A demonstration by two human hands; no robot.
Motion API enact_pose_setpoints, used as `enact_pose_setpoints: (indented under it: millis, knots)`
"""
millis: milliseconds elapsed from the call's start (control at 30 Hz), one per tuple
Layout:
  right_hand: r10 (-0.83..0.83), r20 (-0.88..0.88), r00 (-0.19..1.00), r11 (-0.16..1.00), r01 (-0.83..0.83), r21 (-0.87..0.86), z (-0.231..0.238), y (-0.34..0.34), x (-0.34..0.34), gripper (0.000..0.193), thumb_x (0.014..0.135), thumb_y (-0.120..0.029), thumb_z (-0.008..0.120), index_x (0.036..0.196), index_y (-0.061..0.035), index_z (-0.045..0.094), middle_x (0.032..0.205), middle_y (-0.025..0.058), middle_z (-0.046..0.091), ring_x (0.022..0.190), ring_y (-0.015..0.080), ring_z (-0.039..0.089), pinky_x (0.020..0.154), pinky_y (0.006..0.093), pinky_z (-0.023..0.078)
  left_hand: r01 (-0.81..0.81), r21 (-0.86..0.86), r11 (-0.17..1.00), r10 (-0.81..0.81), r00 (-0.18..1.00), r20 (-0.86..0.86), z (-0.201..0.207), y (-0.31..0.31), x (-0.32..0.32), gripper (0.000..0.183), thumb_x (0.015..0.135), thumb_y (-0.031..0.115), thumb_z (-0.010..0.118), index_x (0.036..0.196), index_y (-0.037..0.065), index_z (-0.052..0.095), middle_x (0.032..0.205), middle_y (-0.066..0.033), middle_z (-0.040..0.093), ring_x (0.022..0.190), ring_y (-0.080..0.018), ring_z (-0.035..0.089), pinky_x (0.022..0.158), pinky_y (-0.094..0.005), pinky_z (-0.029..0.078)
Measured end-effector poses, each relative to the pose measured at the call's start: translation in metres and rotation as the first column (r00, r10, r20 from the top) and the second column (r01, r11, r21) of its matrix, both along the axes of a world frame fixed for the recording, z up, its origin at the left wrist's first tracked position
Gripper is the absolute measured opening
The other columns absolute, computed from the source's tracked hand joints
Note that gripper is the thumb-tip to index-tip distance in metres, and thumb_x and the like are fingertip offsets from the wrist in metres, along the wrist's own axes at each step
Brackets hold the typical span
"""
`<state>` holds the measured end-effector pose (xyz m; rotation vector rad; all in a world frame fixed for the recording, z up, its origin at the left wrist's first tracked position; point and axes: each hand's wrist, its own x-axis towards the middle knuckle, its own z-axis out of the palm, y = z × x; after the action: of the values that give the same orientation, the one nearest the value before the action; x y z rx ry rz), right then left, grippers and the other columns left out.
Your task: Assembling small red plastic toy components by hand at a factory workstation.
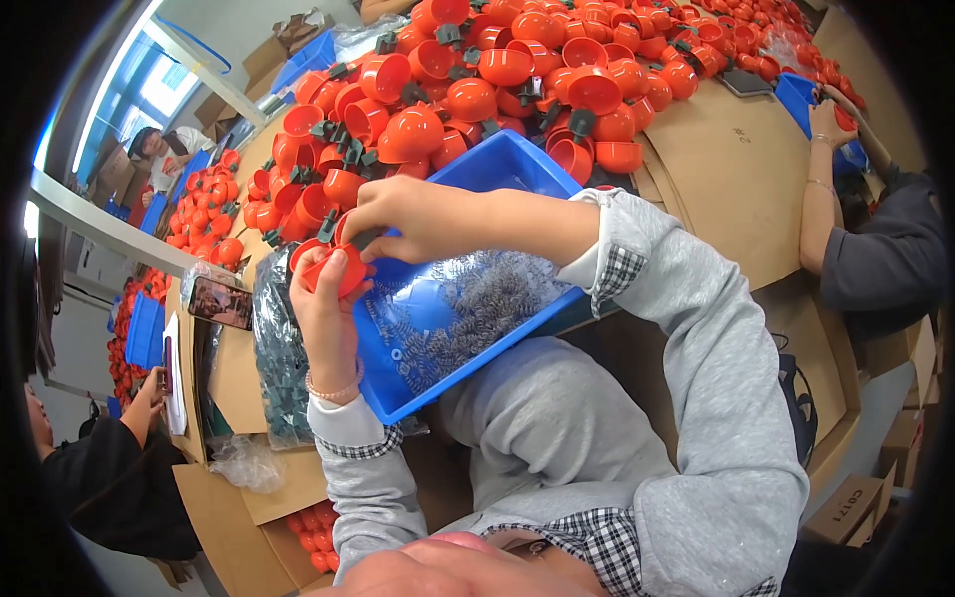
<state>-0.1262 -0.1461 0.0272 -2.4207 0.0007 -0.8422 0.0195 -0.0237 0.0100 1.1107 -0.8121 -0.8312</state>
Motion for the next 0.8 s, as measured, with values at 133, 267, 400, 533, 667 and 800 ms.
enact_pose_setpoints:
  millis: [133, 267, 400, 533, 667, 800]
  knots:
    - [-0.011, 0.05, 0.999, 0.998, 0.014, -0.057, -0.006, -0.003, 0.001, 0.027, 0.079, -0.016, 0.067, 0.104, -0.0053, 0.063, 0.088, 0.0137, 0.058, 0.078, 0.0231, 0.06, 0.069, 0.0339, 0.047, 0.041, 0.01, 0.999, -0.039, 0.993, -0.112, 0.004, 0.0, -0.001, 0.028, 0.08, 0.015, 0.068, 0.092, 0.006, 0.045, 0.095, -0.0093, 0.056, 0.078, -0.0166, 0.062, 0.059, -0.0272, 0.057]
    - [0.04, 0.059, 0.997, 0.979, -0.051, 0.197, 0.003, 0.0, 0.01, 0.025, 0.082, -0.012, 0.064, 0.107, -0.0083, 0.064, 0.088, 0.0102, 0.058, 0.081, 0.0201, 0.059, 0.07, 0.0324, 0.047, -0.059, -0.113, 0.992, 0.053, 0.997, -0.055, -0.001, -0.001, 0.003, 0.027, 0.083, 0.017, 0.064, 0.1, 0.004, 0.048, 0.093, -0.0095, 0.059, 0.076, -0.0193, 0.064, 0.062, -0.0255, 0.056]
    - [-0.016, 0.028, 0.999, 0.937, 0.005, 0.35, 0.002, -0.003, 0.009, 0.021, 0.082, -0.009, 0.062, 0.102, -0.0044, 0.066, 0.091, 0.0109, 0.062, 0.083, 0.0163, 0.061, 0.075, 0.0285, 0.049, -0.016, -0.199, 0.98, 0.019, 1.0, 0.016, -0.001, -0.004, -0.004, 0.037, 0.085, 0.013, 0.062, 0.115, 0.001, 0.043, 0.11, -0.0141, 0.055, 0.095, -0.0232, 0.06, 0.076, -0.0319, 0.054]
    - [-0.257, 0.306, 0.917, 0.821, 0.04, 0.57, 0.01, -0.048, 0.019, 0.03, 0.083, -0.009, 0.063, 0.112, -0.0041, 0.061, 0.101, 0.0049, 0.063, 0.09, 0.0098, 0.059, 0.079, 0.0242, 0.049, -0.085, -0.291, 0.953, 0.076, 0.996, -0.042, 0.004, -0.002, -0.006, 0.048, 0.088, 0.01, 0.057, 0.129, -0.001, 0.035, 0.123, -0.0173, 0.048, 0.109, -0.0261, 0.053, 0.086, -0.0362, 0.049]
    - [-0.462, 0.499, 0.733, 0.734, 0.0, 0.679, 0.049, -0.069, 0.04, 0.051, 0.08, -0.01, 0.065, 0.126, 0.0001, 0.047, 0.101, 0.009, 0.062, 0.091, 0.0123, 0.059, 0.082, 0.0274, 0.049, -0.285, -0.297, 0.911, 0.294, 0.956, -0.015, 0.005, 0.044, 0.001, 0.038, 0.087, 0.007, 0.052, 0.123, -0.001, 0.042, 0.117, -0.0161, 0.051, 0.103, -0.0251, 0.056, 0.081, -0.0337, 0.049]
    - [-0.186, 0.344, 0.92, 0.973, 0.124, 0.193, 0.013, -0.036, 0.043, 0.018, 0.079, -0.007, 0.062, 0.095, 0.0008, 0.064, 0.084, 0.0063, 0.067, 0.077, 0.0105, 0.061, 0.067, 0.0253, 0.049, -0.469, -0.292, 0.833, 0.552, 0.688, 0.471, -0.026, 0.135, 0.04, 0.012, 0.087, 0.001, 0.046, 0.096, 0.0, 0.054, 0.082, -0.0068, 0.057, 0.065, -0.012, 0.053, 0.055, -0.0231, 0.045]
